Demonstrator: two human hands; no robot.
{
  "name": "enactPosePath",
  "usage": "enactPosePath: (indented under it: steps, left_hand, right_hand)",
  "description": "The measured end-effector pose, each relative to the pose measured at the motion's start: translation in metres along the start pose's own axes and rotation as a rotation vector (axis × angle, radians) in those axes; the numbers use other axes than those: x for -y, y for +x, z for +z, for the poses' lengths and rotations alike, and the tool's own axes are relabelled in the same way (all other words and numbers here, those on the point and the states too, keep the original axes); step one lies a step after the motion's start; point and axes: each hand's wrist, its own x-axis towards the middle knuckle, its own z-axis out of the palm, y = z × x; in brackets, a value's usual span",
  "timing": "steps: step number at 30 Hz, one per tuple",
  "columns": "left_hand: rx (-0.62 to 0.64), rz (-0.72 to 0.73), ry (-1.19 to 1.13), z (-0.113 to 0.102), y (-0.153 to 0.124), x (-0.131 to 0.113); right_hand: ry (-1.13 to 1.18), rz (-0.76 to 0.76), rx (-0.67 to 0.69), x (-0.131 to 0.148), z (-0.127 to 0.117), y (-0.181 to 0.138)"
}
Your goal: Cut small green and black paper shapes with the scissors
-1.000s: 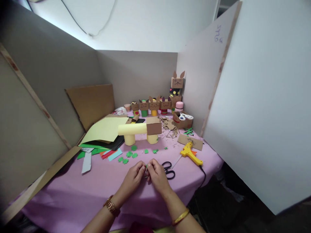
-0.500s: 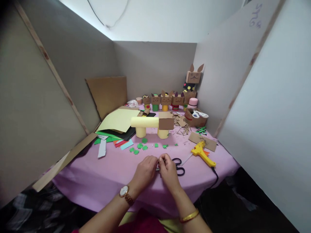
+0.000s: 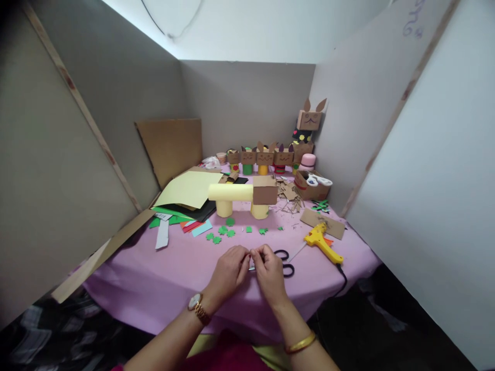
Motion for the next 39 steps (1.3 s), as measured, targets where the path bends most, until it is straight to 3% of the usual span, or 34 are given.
enactPosePath:
  steps: [10, 22, 34, 39]
  left_hand:
    - [0.063, -0.137, -0.423, -0.006, 0.010, 0.013]
    - [0.030, -0.190, -0.512, -0.006, 0.015, 0.018]
    - [0.000, -0.249, -0.641, -0.006, 0.016, 0.018]
    - [-0.100, -0.315, -0.692, -0.008, 0.012, 0.024]
  right_hand:
    - [0.081, 0.057, 0.026, -0.004, 0.007, 0.008]
    - [0.079, 0.014, -0.026, 0.003, 0.009, 0.013]
    - [-0.209, -0.101, -0.058, 0.007, 0.006, 0.010]
    - [-0.428, -0.113, -0.067, 0.005, -0.025, 0.009]
